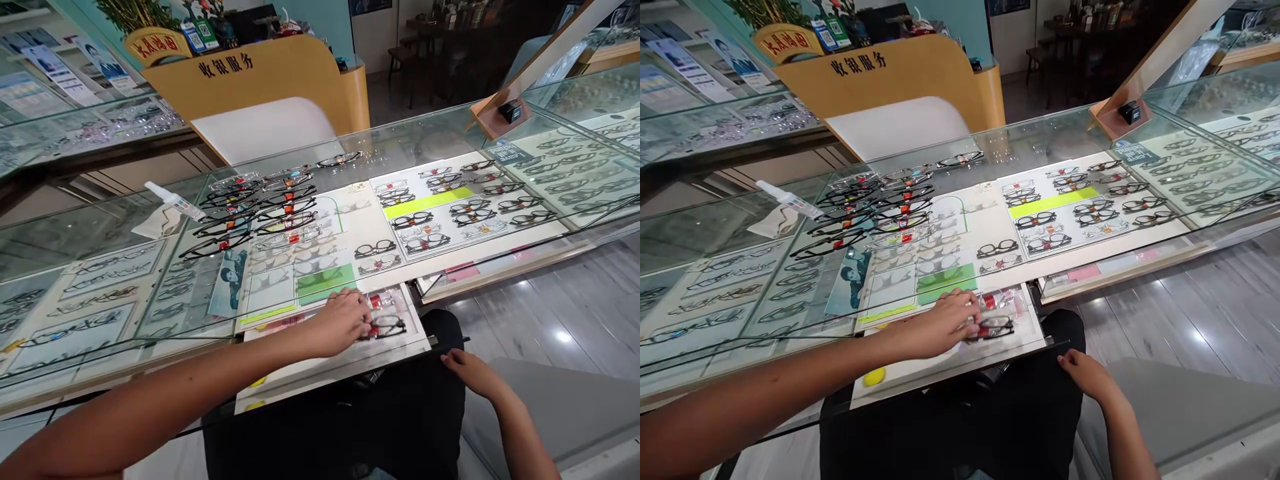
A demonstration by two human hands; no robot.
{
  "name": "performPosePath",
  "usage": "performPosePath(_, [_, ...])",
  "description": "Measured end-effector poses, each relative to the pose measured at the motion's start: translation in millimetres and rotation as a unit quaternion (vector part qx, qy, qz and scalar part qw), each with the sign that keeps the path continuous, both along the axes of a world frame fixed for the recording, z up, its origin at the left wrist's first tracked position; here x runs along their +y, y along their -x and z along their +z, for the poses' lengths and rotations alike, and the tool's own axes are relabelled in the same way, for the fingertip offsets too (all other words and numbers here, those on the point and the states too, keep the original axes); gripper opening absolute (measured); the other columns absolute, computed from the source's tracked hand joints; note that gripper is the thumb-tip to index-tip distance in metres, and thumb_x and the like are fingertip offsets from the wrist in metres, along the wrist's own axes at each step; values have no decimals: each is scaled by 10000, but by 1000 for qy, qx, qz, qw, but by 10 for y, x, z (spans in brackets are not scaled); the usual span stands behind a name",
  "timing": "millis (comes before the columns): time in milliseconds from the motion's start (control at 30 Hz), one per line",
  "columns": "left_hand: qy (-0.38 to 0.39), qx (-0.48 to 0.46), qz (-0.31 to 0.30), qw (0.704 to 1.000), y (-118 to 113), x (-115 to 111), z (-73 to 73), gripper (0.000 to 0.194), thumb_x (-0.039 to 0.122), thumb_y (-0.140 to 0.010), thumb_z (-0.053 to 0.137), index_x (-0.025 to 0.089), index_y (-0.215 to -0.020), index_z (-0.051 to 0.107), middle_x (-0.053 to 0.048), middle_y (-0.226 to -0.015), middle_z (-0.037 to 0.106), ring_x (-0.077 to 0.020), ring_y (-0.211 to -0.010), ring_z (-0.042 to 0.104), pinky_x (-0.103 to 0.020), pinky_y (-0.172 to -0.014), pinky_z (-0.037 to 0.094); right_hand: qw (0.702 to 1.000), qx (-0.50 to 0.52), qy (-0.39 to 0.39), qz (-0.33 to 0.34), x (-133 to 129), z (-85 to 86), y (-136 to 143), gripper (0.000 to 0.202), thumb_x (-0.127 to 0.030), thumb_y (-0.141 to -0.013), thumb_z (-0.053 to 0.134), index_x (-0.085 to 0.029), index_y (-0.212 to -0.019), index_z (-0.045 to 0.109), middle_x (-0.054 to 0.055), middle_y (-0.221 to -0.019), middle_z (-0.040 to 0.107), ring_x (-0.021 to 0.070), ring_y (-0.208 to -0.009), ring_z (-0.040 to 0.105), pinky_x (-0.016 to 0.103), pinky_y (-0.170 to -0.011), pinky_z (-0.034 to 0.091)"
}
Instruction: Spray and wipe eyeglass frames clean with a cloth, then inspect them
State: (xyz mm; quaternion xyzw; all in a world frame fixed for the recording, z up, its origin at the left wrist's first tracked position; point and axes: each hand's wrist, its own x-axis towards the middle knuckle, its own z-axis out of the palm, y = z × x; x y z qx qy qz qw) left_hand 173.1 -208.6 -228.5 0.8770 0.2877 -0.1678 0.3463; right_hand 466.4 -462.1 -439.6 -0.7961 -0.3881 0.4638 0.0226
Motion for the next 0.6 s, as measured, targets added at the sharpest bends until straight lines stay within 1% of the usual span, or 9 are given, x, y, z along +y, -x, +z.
performPosePath(67, [-91, 8, 35, 995, -96, 115, -281, 209, 331, -1087, 516, 258, -1074, 712, -118, -1372, 629, -365, -1364, 516, -547, -1167, 413, 999, 31, 11, 0, 3, 12, -14, 392, -536, -1090, 490, -248, -834, 563, 39, -817, 738, 238, -790, 697, 323, -692, 428])
performPosePath(133, [-175, 7, 70, 982, -206, 317, -527, 221, 336, -1081, 532, 244, -1086, 733, -144, -1454, 597, -392, -1374, 497, -563, -1133, 414, 999, 30, 12, -4, 1, 14, -28, 373, -532, -1084, 503, -249, -856, 586, 44, -839, 751, 244, -819, 704, 324, -714, 437])
performPosePath(200, [-234, -11, 102, 967, -313, 567, -733, 230, 342, -1072, 561, 233, -1153, 746, -170, -1502, 570, -404, -1380, 480, -574, -1122, 403, 999, 32, 9, -12, -6, 4, -40, 356, -528, -1070, 531, -247, -878, 632, 55, -864, 770, 256, -855, 724, 323, -740, 463])
performPosePath(267, [-278, -43, 131, 951, -411, 819, -898, 268, 345, -1092, 541, 218, -1205, 749, -186, -1510, 559, -394, -1388, 471, -560, -1120, 393, 999, 34, 6, -21, -21, -19, -51, 347, -534, -1052, 562, -244, -907, 684, 73, -892, 792, 278, -901, 749, 327, -774, 497])
performPosePath(333, [-315, -71, 149, 935, -509, 1041, -1026, 309, 349, -1122, 494, 207, -1231, 745, -196, -1522, 549, -385, -1397, 462, -543, -1119, 382, 999, 32, 2, -27, -41, -55, -66, 339, -534, -1042, 573, -243, -953, 723, 95, -925, 811, 307, -959, 769, 340, -811, 524])
performPosePath(400, [-337, -79, 155, 925, -609, 1229, -1119, 328, 342, -1137, 466, 199, -1235, 744, -203, -1537, 541, -385, -1394, 458, -534, -1114, 373, 999, 29, 2, -31, -65, -93, -85, 327, -518, -1039, 567, -247, -995, 744, 112, -973, 829, 329, -1004, 781, 354, -837, 542])
performPosePath(500, [-347, -67, 146, 924, -760, 1467, -1201, 324, 329, -1137, 469, 198, -1244, 746, -203, -1557, 531, -388, -1377, 454, -529, -1102, 369, 999, 27, 2, -37, -94, -127, -116, 297, -479, -1030, 564, -258, -1036, 762, 122, -1049, 845, 330, -1019, 794, 359, -851, 557])
performPosePath(600, [-351, -61, 129, 925, -893, 1679, -1245, 306, 329, -1130, 497, 207, -1236, 756, -193, -1551, 535, -382, -1368, 447, -526, -1098, 369, 999, 16, 3, -47, -95, -120, -127, 273, -473, -1006, 602, -266, -1024, 779, 118, -1034, 852, 319, -972, 801, 351, -824, 565])
